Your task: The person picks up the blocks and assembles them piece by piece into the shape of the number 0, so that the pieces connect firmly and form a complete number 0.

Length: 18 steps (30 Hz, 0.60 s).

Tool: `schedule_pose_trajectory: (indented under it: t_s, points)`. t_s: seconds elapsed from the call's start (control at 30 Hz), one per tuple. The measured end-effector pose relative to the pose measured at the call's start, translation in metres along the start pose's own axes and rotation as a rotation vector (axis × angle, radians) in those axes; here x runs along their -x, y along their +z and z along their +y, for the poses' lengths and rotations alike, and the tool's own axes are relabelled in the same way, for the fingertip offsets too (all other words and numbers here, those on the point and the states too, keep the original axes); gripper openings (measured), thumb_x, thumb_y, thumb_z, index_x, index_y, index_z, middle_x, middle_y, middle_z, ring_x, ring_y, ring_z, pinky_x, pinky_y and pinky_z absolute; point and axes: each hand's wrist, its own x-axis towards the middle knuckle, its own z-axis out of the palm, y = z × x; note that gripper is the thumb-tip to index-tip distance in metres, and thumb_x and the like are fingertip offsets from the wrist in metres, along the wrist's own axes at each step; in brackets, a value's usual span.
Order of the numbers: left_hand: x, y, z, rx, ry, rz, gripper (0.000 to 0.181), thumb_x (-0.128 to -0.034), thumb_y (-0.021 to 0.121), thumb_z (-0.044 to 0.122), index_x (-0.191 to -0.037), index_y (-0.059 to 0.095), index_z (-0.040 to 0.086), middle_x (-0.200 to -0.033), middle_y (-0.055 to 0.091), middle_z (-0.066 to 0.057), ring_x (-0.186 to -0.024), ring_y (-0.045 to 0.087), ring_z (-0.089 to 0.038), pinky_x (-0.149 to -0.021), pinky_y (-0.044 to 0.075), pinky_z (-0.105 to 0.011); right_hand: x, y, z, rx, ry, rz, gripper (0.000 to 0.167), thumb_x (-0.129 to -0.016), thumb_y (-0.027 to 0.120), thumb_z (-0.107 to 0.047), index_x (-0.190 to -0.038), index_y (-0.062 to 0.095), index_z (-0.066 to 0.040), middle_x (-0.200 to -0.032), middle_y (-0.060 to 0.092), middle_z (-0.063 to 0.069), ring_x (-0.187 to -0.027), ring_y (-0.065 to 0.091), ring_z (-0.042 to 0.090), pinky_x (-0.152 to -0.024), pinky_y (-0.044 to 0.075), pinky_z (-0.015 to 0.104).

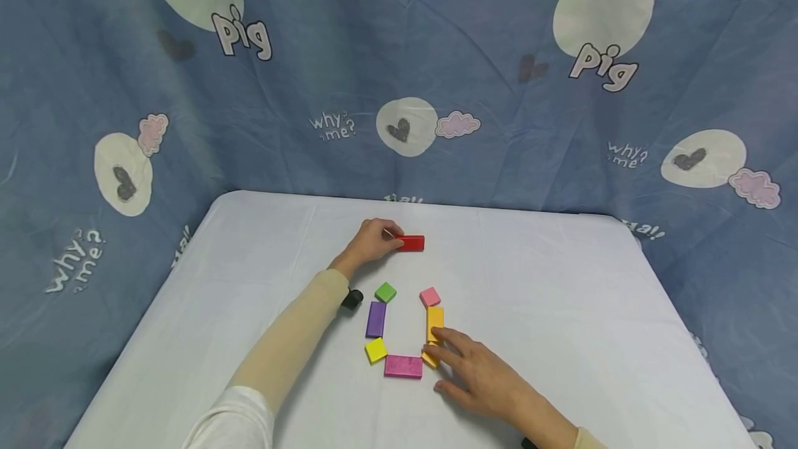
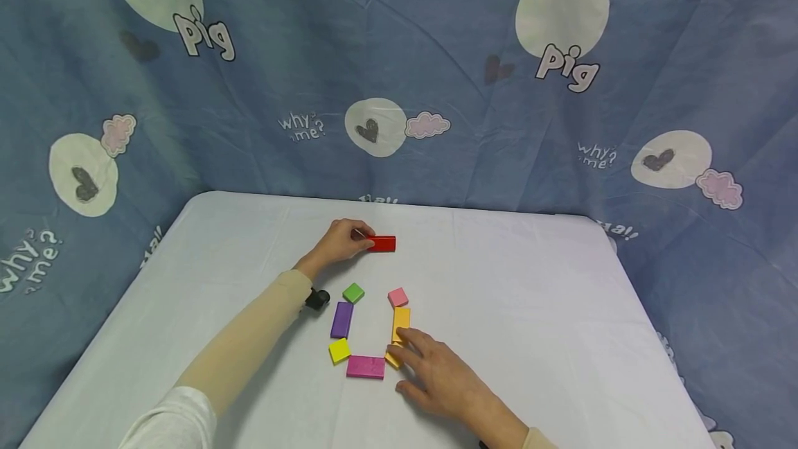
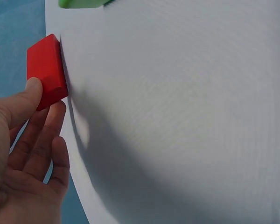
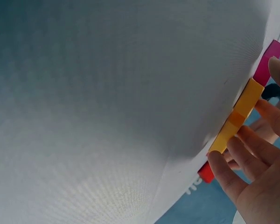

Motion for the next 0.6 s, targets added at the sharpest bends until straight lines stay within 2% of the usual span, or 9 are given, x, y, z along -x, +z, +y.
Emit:
schedule_pose_trajectory:
  t_s: [0.27, 0.6]
  points:
    - [0.004, -0.006, 0.0, 0.038, 0.014, -0.003, 0.017, -0.0867, 0.075, 0.012, -0.103, 0.074, 0.008, -0.098, 0.071, -0.004, -0.086, 0.064, -0.017, -0.079, 0.051, -0.032, 0.0, 0.0, 0.0, 0.002, 0.007, -0.007, 0.054, -0.093, 0.065, -0.041, -0.141, 0.052, -0.021, -0.15, 0.039, 0.008, -0.133, 0.043, 0.026, -0.099, 0.045, 0.045]
    - [0.011, -0.012, 0.009, 0.078, -0.06, -0.088, 0.017, -0.0862, 0.076, 0.014, -0.103, 0.074, 0.009, -0.098, 0.07, -0.002, -0.089, 0.061, -0.017, -0.082, 0.05, -0.032, -0.001, 0.0, -0.002, -0.005, 0.023, -0.029, 0.054, -0.093, 0.065, -0.041, -0.142, 0.052, -0.023, -0.15, 0.039, 0.006, -0.132, 0.043, 0.024, -0.1, 0.045, 0.045]
